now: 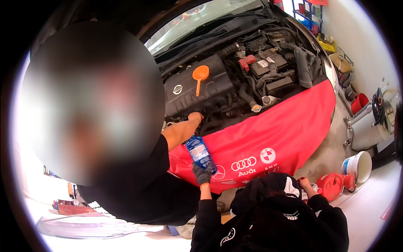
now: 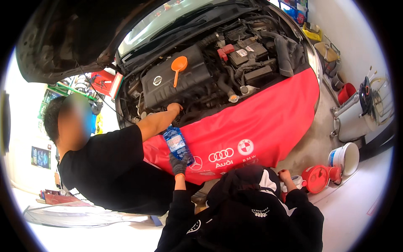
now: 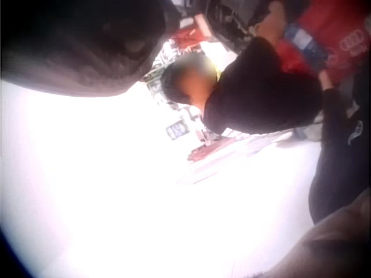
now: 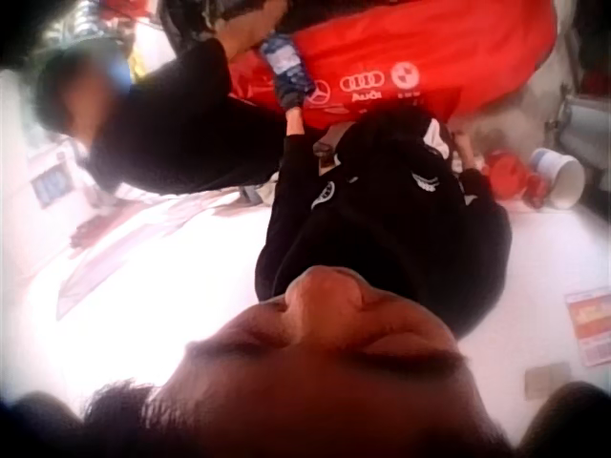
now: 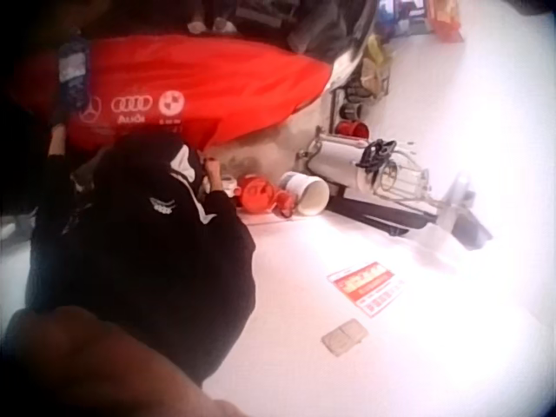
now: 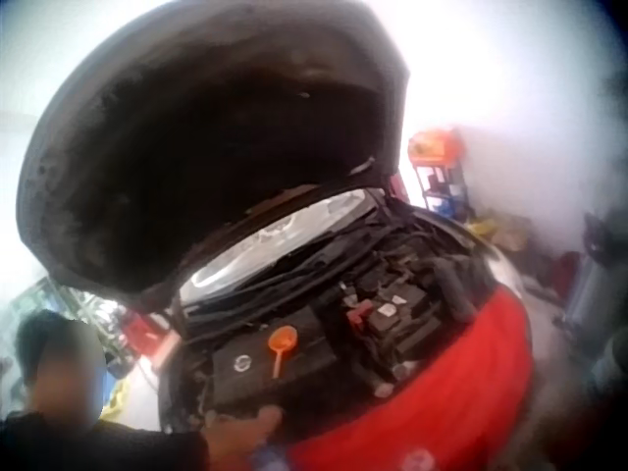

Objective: The person pours engine oil from a large container into the car's engine using a funnel. They then use a dipstick to check the oil level, wiping it with a cloth and reinserting it into the engine. The person repeats the pouring and checking process to ensure the correct oil level.

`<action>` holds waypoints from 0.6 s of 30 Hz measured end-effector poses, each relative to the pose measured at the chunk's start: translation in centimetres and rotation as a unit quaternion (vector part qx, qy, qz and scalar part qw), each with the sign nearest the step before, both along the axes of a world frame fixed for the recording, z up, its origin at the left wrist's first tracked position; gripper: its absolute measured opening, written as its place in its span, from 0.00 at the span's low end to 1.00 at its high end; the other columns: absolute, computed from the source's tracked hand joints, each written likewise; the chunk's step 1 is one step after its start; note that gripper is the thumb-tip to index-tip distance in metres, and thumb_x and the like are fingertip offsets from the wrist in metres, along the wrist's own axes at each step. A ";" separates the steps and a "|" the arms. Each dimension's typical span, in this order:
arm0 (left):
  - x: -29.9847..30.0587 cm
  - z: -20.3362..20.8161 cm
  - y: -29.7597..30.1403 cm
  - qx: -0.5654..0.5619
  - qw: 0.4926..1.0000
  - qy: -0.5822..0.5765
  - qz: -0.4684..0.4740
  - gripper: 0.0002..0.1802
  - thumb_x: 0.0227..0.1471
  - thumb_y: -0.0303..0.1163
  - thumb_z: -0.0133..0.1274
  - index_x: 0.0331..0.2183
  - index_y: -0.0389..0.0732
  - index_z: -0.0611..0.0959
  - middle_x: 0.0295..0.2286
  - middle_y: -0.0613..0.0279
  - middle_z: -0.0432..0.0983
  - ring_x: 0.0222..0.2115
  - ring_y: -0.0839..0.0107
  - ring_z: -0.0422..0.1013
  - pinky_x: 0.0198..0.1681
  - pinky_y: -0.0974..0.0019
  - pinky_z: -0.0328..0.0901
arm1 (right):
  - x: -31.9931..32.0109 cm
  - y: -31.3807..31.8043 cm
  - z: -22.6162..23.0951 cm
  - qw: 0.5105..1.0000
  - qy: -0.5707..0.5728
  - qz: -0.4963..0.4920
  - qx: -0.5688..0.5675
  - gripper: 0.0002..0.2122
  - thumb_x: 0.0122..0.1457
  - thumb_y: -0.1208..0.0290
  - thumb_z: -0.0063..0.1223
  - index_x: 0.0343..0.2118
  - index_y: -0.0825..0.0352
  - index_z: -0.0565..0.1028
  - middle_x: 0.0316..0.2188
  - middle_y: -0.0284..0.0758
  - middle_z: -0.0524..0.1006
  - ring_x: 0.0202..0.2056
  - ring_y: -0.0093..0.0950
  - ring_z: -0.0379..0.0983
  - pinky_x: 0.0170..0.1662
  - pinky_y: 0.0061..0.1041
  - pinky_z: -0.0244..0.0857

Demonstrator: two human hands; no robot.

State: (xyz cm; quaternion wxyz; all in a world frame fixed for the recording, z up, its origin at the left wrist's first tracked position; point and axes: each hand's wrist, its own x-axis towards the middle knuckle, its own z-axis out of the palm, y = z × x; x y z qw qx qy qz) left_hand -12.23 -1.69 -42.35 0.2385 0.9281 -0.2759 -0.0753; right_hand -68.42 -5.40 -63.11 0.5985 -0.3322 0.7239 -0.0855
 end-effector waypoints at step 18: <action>-3.2 1.3 -0.5 0.040 0.996 0.069 0.031 0.64 0.34 0.57 0.64 0.61 0.34 0.47 0.54 0.32 0.56 0.54 0.41 0.58 0.56 0.51 0.58 | 2.5 -0.8 -0.1 0.997 0.034 0.055 -0.030 0.10 0.54 0.75 0.50 0.37 0.74 0.77 0.32 0.41 0.79 0.34 0.31 0.75 0.38 0.30 0.69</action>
